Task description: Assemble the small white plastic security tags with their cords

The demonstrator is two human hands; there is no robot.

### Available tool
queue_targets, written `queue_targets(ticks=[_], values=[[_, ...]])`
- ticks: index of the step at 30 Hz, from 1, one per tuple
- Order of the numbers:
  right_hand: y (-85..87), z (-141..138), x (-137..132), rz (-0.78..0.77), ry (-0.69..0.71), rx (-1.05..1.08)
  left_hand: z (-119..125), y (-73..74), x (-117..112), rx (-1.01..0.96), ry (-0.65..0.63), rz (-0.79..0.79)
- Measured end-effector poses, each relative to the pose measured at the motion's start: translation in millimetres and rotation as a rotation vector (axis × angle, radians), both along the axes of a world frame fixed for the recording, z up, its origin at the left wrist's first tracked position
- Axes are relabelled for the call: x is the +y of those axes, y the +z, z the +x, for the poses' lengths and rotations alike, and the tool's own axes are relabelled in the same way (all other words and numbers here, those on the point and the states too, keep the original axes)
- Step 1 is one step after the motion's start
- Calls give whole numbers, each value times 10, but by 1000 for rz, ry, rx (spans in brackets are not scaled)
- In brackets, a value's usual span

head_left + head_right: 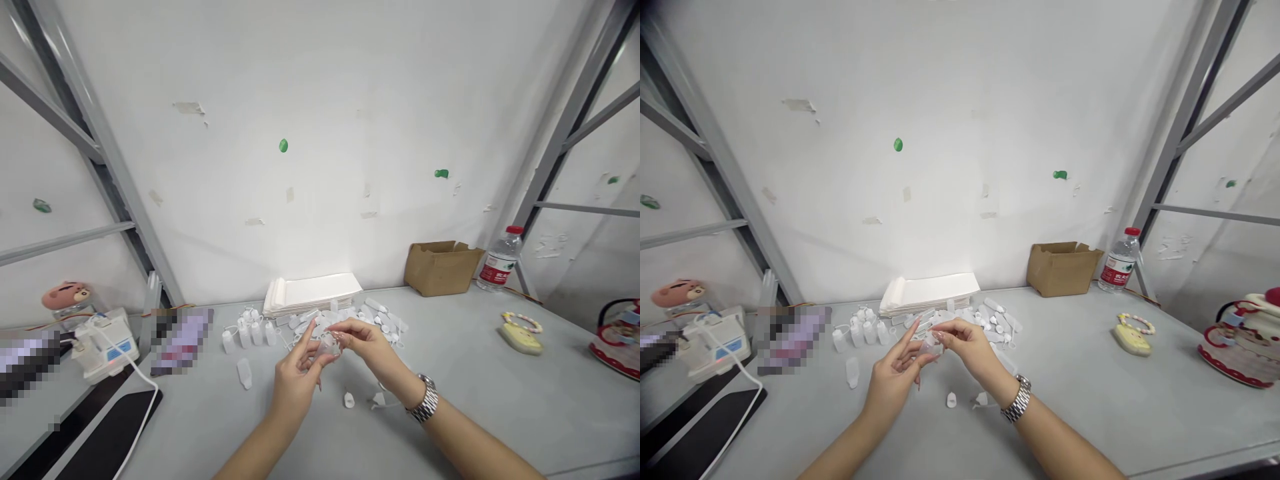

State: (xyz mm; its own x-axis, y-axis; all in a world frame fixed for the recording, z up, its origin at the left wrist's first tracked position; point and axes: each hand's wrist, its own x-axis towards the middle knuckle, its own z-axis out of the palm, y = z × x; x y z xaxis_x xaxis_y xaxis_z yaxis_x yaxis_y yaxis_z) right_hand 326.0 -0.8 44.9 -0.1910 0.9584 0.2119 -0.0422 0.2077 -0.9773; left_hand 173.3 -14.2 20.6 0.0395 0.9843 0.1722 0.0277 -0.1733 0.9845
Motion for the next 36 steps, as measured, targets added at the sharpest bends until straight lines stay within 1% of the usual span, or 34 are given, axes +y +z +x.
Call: queue_targets(ticks=[3, 6, 8, 12, 15, 17, 19, 21, 23, 25, 29, 36], values=[[-18, -21, -5, 59, -36, -81, 9, 14, -13, 15, -9, 9], [-26, -58, -48, 172, -112, -181, 15, 0, -20, 50, 16, 25], [-21, -82, -84, 215, -148, -218, 12, -16, -22, 69, 37, 34], [-34, -111, -109, 166, -110, -196, -5, -44, -10, 120, 61, 63], [-75, -112, -78, 129, -70, -175, -11, -63, 11, 203, 75, 83], [-93, -103, -54, 139, -71, -188, -7, -75, 25, 255, 96, 168], [-91, -91, -44, 168, -87, -199, 0, -79, 32, 283, 123, 291], [-73, -80, -57, 217, -156, -189, 6, -73, 32, 293, 151, 376], [-55, -77, -85, 287, -258, -178, 9, -57, 25, 300, 179, 399], [-52, -81, -115, 350, -317, -183, 9, -41, 18, 303, 202, 397], [-84, -99, -144, 371, -279, -187, 8, -31, 11, 302, 230, 417], [-100, -112, -155, 361, -255, -177, -3, -81, 18, 359, 235, 485]])
